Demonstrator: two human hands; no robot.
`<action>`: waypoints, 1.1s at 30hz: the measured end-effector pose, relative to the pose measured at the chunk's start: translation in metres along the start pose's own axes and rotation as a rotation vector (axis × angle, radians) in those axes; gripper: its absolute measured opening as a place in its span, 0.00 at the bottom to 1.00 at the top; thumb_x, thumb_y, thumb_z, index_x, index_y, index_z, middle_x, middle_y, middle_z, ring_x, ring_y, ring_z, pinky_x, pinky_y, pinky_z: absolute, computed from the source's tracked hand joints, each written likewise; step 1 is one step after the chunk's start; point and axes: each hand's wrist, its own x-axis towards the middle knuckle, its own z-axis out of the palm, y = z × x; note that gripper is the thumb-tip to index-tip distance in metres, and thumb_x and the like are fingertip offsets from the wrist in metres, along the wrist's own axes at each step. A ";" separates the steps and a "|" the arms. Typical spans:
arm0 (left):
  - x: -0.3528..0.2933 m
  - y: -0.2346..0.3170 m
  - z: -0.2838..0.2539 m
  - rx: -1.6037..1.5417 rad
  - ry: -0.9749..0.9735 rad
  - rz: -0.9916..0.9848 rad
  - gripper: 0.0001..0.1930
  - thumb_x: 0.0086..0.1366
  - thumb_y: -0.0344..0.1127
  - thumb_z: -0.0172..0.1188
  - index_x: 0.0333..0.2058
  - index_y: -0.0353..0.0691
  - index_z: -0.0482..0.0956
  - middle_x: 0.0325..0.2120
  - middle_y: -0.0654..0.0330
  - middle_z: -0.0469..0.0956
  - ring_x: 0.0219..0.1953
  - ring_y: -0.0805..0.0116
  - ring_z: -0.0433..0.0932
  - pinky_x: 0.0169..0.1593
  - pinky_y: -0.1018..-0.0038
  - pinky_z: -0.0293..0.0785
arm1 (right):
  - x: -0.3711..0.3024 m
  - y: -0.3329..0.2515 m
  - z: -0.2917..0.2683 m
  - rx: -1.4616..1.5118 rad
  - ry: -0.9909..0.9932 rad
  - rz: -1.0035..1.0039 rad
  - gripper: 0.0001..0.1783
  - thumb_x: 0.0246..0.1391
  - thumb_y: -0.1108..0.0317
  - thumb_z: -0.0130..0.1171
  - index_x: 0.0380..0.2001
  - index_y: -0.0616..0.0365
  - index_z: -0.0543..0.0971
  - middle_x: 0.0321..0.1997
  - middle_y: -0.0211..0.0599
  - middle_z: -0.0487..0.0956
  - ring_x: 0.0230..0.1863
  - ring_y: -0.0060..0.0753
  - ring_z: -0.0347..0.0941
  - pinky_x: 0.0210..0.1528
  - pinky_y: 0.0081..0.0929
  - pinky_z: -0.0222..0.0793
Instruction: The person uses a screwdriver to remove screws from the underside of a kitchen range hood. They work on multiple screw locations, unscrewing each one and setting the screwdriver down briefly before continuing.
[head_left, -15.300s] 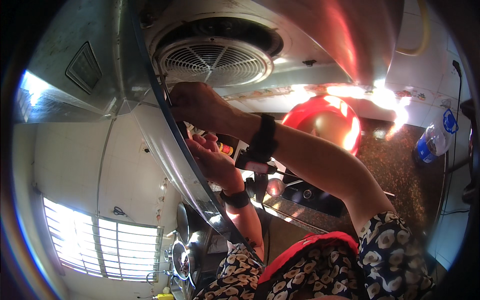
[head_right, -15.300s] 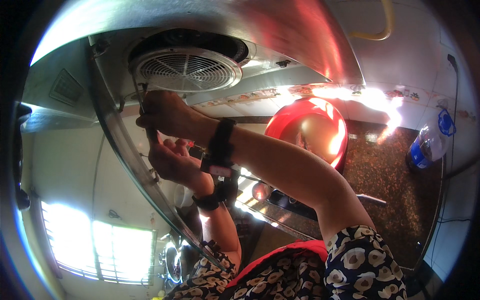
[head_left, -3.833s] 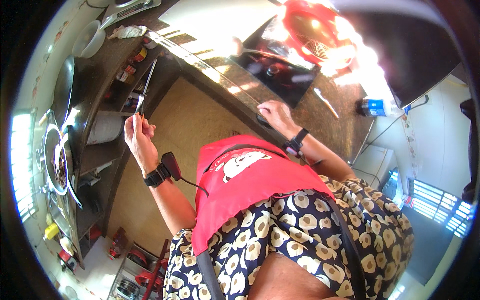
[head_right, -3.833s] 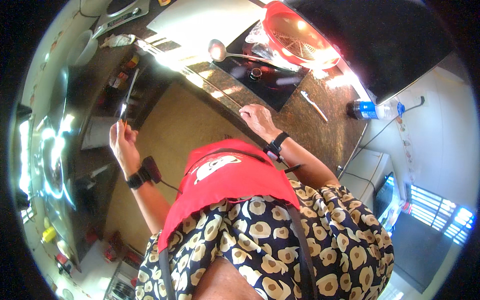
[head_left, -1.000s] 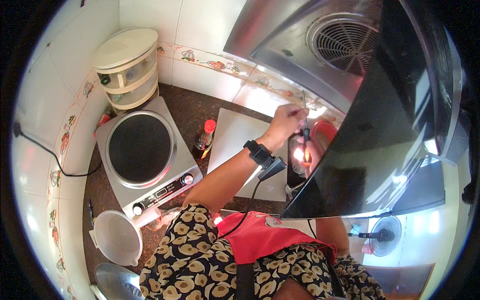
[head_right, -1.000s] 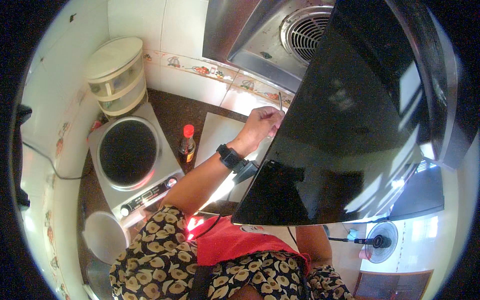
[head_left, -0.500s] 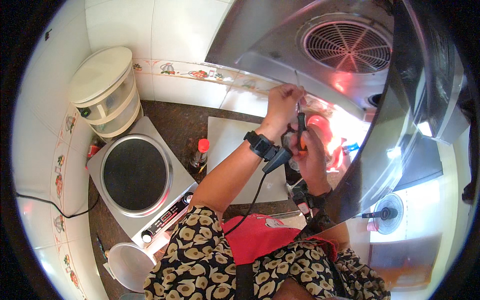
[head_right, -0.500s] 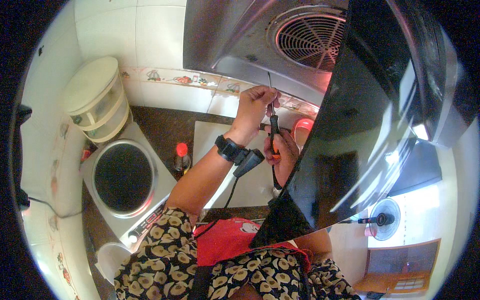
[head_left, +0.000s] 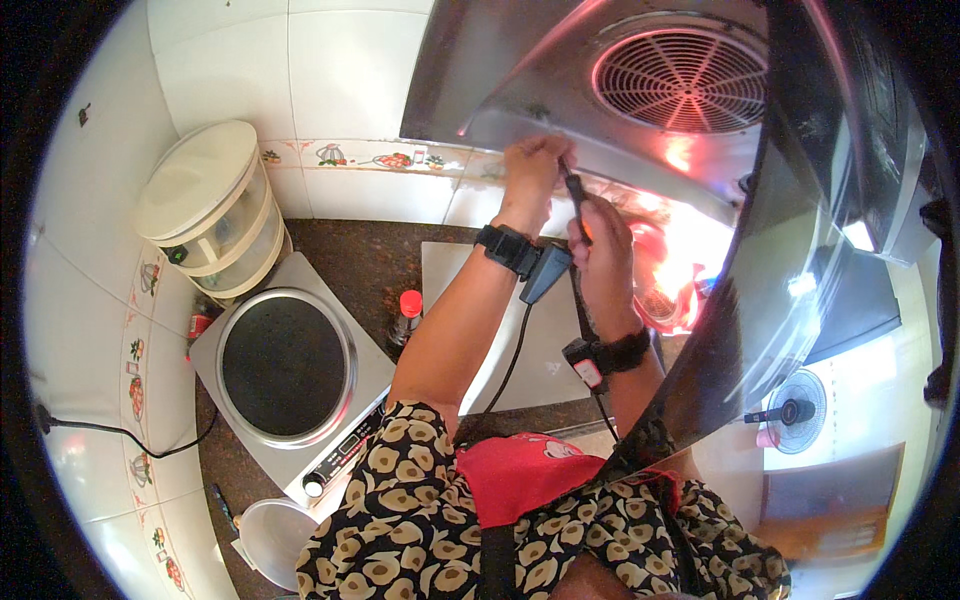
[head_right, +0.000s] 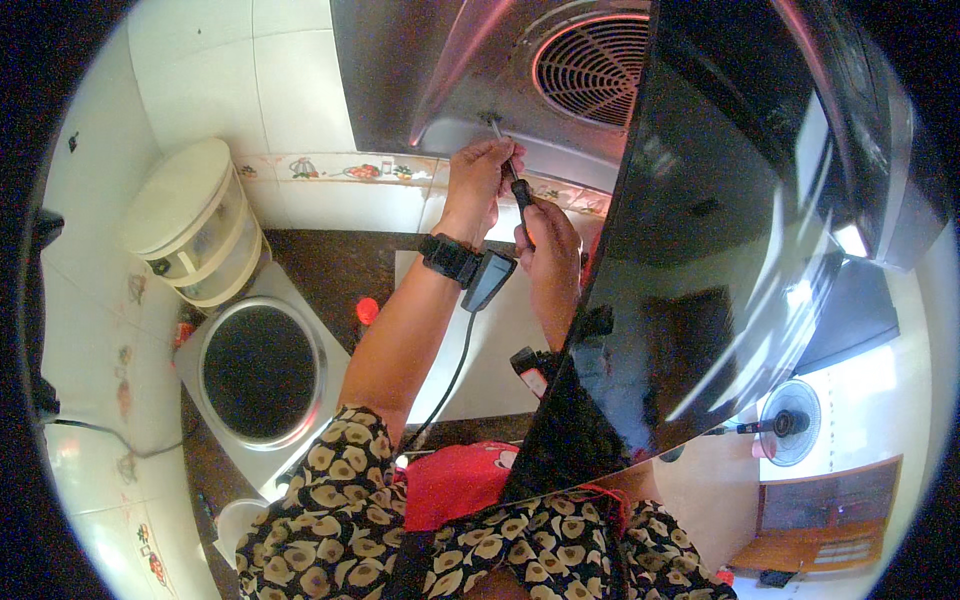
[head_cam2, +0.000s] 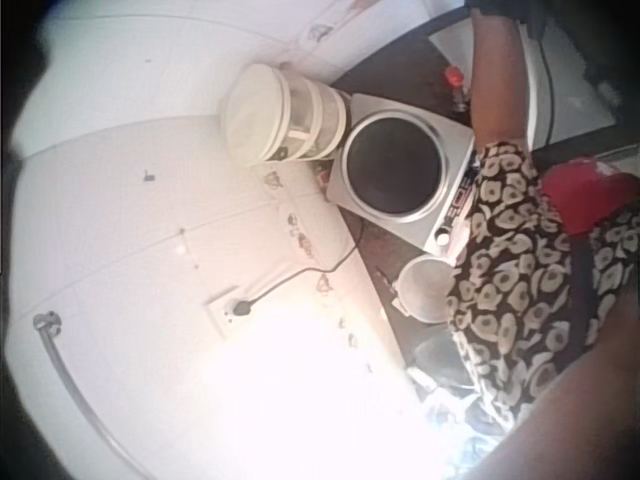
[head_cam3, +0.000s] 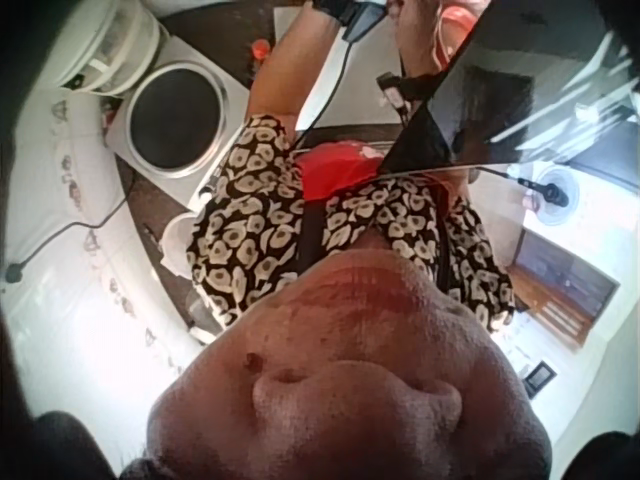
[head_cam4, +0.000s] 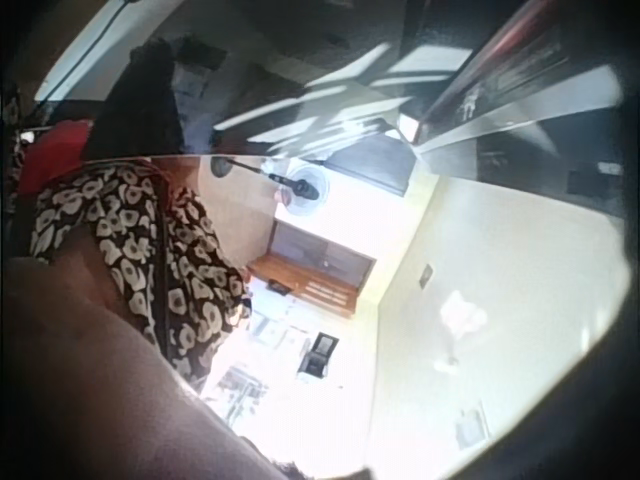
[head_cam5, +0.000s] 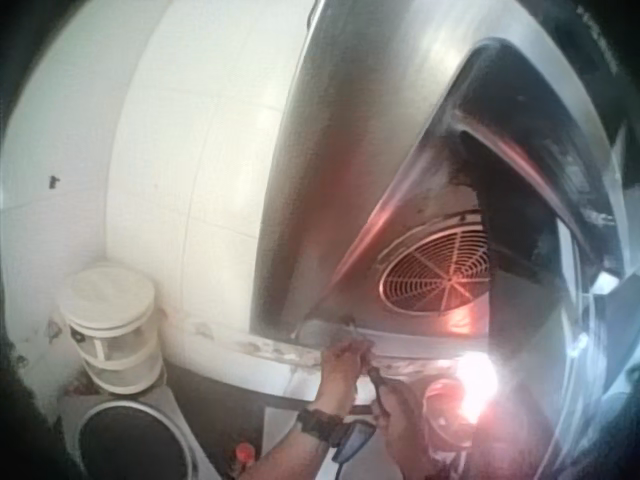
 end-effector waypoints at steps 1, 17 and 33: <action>0.000 0.002 0.003 -0.021 -0.002 -0.002 0.08 0.62 0.27 0.54 0.28 0.31 0.80 0.19 0.59 0.75 0.19 0.73 0.70 0.21 0.77 0.61 | 0.003 0.001 -0.001 0.049 0.015 0.007 0.12 0.66 0.61 0.45 0.39 0.57 0.73 0.23 0.22 0.67 0.19 0.10 0.55 0.19 0.09 0.47; -0.003 0.013 0.019 -0.014 0.076 0.007 0.07 0.61 0.26 0.55 0.26 0.30 0.79 0.18 0.56 0.76 0.16 0.73 0.68 0.18 0.78 0.58 | -0.003 -0.020 0.001 0.142 0.055 0.100 0.12 0.62 0.59 0.51 0.41 0.55 0.74 0.25 0.25 0.70 0.23 0.12 0.58 0.21 0.10 0.48; -0.017 -0.002 0.031 0.016 -0.147 0.018 0.11 0.65 0.34 0.57 0.28 0.34 0.81 0.20 0.63 0.76 0.18 0.78 0.69 0.21 0.82 0.60 | -0.023 -0.003 -0.023 -0.223 0.087 -0.264 0.09 0.61 0.68 0.52 0.42 0.60 0.75 0.33 0.29 0.72 0.29 0.21 0.67 0.30 0.20 0.65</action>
